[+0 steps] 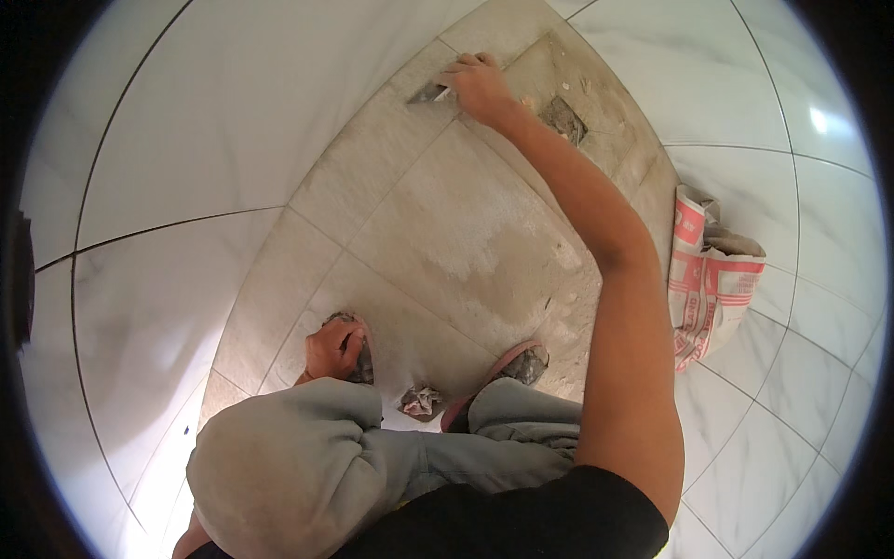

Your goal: Applying grout or sealant to tiled floor gaps using a trowel.

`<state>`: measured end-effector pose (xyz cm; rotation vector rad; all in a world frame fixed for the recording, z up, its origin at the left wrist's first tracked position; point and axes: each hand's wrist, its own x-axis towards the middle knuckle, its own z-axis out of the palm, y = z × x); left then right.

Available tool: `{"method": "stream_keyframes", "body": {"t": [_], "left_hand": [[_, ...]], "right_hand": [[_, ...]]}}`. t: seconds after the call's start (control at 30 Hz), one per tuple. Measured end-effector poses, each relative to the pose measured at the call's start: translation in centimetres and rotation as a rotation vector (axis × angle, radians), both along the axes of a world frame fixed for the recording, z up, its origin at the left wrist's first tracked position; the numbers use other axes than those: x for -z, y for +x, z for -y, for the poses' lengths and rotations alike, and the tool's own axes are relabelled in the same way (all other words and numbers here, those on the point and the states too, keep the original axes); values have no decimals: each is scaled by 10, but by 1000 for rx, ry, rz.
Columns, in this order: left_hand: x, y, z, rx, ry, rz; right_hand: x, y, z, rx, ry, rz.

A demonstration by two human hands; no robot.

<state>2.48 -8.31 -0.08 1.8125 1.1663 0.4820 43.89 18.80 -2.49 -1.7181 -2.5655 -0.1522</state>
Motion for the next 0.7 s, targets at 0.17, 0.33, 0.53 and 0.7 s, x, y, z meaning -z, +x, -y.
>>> {"method": "stream_keyframes", "body": {"t": [0.17, 0.33, 0.53, 0.7], "left_hand": [[2, 6, -1, 36, -6, 1], [4, 4, 0, 0, -7, 19], [8, 6, -1, 43, -31, 37], [1, -1, 1, 20, -14, -39]], "right_hand": [[-30, -8, -30, 39, 211, -66], [-7, -29, -18, -107, 21, -170], [-3, -30, -16, 40, 83, -126], [-27, -85, 10, -96, 88, -150]]}}
